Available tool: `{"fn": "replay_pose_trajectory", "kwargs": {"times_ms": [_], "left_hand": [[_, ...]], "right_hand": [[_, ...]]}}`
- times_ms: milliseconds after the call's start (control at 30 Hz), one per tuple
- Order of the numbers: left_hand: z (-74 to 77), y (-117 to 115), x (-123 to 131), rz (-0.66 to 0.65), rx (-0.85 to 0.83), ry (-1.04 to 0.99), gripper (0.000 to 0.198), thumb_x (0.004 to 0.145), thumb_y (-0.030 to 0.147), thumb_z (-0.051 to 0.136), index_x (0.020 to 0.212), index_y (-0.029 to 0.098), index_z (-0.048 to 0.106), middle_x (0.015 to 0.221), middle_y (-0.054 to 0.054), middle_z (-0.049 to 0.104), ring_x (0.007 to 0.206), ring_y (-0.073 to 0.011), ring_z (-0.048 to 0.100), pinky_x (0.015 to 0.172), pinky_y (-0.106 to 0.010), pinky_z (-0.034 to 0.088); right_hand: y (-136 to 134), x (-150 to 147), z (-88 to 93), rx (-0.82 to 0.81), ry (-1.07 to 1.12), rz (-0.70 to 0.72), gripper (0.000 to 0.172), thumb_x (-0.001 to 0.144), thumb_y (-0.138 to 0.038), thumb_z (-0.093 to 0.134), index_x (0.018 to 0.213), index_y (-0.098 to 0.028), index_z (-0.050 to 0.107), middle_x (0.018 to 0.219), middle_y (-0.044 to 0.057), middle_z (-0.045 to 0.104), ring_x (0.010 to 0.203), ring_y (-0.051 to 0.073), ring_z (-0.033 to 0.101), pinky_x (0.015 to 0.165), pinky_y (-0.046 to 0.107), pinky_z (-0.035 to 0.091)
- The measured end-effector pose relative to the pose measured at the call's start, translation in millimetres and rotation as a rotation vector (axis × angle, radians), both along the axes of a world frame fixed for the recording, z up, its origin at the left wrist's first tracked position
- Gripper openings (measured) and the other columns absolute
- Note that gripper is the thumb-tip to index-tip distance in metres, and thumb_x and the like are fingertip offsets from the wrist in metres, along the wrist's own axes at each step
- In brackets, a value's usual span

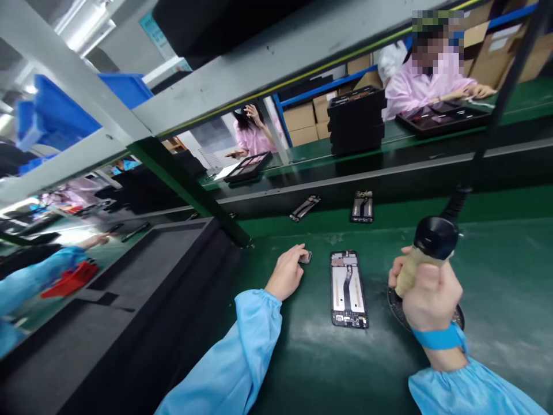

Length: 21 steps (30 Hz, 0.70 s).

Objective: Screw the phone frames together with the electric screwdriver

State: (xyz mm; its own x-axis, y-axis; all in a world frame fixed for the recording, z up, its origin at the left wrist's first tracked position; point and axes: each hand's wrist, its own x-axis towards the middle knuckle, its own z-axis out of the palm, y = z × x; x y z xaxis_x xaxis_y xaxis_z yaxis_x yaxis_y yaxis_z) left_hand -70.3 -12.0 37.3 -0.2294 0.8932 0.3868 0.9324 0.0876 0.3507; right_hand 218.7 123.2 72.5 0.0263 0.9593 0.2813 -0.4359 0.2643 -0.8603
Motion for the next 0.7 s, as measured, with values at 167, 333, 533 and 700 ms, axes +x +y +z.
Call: {"fn": "replay_pose_trajectory", "kwargs": {"times_ms": [167, 333, 533, 700], "left_hand": [[-2.8, 6.2, 4.8, -0.070, 0.018, 0.008, 0.031, 0.101, 0.008, 0.064, 0.128, 0.023, 0.063, 0.125, -0.009, 0.075, 0.115, -0.0259, 0.071, 0.101, -0.044, 0.059], [3.3, 29.6, 26.8, -0.194, 0.038, 0.042, 0.024, 0.106, 0.019, 0.068, 0.130, 0.023, 0.063, 0.131, -0.009, 0.075, 0.123, -0.0252, 0.069, 0.108, -0.044, 0.056], [5.4, 63.2, 51.4, -0.329, 0.017, 0.107, 0.023, 0.107, 0.020, 0.066, 0.130, 0.022, 0.068, 0.135, -0.008, 0.075, 0.132, -0.0249, 0.066, 0.115, -0.044, 0.055], [5.1, 68.2, 51.4, -0.349, 0.002, 0.116, 0.025, 0.107, 0.021, 0.066, 0.131, 0.023, 0.070, 0.134, -0.008, 0.076, 0.133, -0.0242, 0.067, 0.117, -0.044, 0.055]], "right_hand": [[0.7, -1.0, -5.0, 0.011, -0.015, -0.001, 0.057, 0.085, -0.077, 0.073, 0.097, -0.021, 0.072, 0.065, 0.003, 0.062, 0.045, 0.020, 0.057, 0.035, 0.032, 0.044], [0.8, -1.1, -6.8, 0.057, -0.054, 0.009, 0.055, 0.092, -0.076, 0.066, 0.102, -0.022, 0.069, 0.064, 0.002, 0.062, 0.040, 0.020, 0.055, 0.032, 0.031, 0.040], [-0.3, -2.1, -3.4, 0.082, -0.046, 0.007, 0.054, 0.092, -0.077, 0.065, 0.101, -0.024, 0.069, 0.062, 0.002, 0.061, 0.039, 0.021, 0.054, 0.031, 0.032, 0.040], [-0.6, -1.9, -4.4, 0.058, -0.059, -0.005, 0.054, 0.092, -0.077, 0.065, 0.101, -0.024, 0.069, 0.063, 0.002, 0.062, 0.039, 0.022, 0.054, 0.033, 0.034, 0.041]]}}
